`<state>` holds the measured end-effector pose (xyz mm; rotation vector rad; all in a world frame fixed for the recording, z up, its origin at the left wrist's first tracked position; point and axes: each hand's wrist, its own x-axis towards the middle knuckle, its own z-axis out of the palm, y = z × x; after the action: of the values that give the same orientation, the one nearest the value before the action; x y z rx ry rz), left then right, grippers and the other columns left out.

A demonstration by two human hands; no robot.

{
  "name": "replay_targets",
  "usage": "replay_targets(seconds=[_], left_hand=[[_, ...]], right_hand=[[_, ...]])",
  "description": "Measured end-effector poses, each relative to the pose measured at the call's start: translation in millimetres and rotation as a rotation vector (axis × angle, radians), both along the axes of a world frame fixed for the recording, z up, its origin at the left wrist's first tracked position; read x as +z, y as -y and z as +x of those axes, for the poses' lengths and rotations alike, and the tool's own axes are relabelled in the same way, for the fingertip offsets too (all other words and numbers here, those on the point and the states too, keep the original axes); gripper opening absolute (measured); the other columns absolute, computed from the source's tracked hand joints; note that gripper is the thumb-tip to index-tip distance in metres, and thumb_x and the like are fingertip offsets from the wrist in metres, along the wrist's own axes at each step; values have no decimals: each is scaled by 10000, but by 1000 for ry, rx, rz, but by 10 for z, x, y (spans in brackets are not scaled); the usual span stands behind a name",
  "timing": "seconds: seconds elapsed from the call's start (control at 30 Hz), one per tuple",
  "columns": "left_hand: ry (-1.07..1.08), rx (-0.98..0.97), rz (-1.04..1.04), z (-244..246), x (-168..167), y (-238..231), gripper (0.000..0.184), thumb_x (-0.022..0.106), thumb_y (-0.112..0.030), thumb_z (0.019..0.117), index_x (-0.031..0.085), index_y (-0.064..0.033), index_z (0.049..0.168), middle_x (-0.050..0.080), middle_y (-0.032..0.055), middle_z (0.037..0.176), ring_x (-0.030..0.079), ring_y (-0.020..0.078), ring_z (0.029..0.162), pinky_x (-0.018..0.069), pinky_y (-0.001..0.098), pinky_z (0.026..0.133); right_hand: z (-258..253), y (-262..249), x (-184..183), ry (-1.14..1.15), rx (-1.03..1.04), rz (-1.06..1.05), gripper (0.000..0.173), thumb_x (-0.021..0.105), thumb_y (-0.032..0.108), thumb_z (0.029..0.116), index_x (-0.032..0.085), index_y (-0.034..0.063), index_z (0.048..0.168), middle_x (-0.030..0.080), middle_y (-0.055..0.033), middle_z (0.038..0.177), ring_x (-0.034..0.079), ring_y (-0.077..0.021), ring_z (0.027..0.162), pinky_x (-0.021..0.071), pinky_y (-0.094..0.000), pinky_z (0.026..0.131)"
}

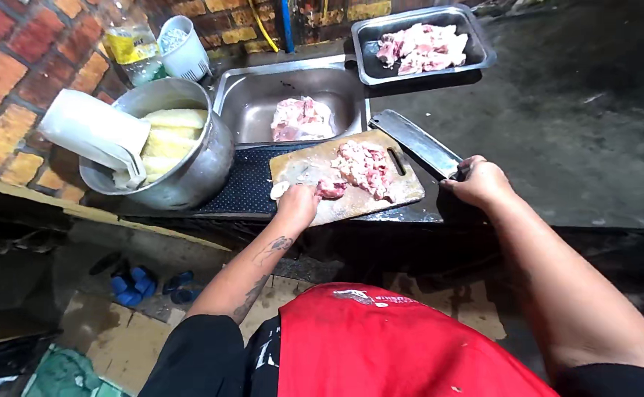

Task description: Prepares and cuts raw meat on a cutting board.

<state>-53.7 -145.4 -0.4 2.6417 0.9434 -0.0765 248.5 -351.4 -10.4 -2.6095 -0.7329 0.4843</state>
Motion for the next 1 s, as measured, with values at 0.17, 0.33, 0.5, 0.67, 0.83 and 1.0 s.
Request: replay_targets(seconds=[0.17,0.33,0.5,0.67,0.83,1.0], left_hand=[[357,101,-15,-87,-208,131,302,665,-141,983,670,18,1239,700,233,1174,679,387,1126,526,554,1001],[643,112,-42,-82,-477,166,205,690,-80,945,700,37,1114,738,196,1019,733,324,948,586,500,888],[713,186,-130,-96,-471,269,212,715,-81,928,700,52,1093,741,188,967,737,279,868,599,450,832],[844,229,-40,-99,-654,344,114,714,-61,916,752,37,960,750,184,1033,742,287,939,604,452,863],[712,262,-28,-104,-594,355,63,680,-1,859,736,25,872,733,177,944,727,316,908,585,510,822],[636,257,-59,-106,-540,315,64,683,-14,853,726,28,876,721,185,932,717,339,918,572,530,819]], right_hand=[[-94,-49,51,-2,-5,-22,743,777,146,903,384,-37,1506,602,-390,1250,578,-582,1189,434,-756,961],[-148,-27,347,21,-61,2,483,623,182,1000,515,13,1440,601,-383,1263,592,-561,1175,439,-744,953],[-799,-52,621,-128,49,261,381,413,240,1131,488,2,1419,641,-242,944,662,-319,728,573,-513,721],[-1603,-208,444,-245,309,451,317,380,200,1126,550,-27,1267,611,-73,701,627,-140,557,584,-341,585],[-1792,-420,203,-54,524,333,327,419,267,1118,632,23,1163,625,-85,685,645,-218,597,567,-452,618],[-1842,-592,166,94,589,231,293,449,280,1112,634,53,1122,630,-118,734,652,-298,652,538,-528,624]])
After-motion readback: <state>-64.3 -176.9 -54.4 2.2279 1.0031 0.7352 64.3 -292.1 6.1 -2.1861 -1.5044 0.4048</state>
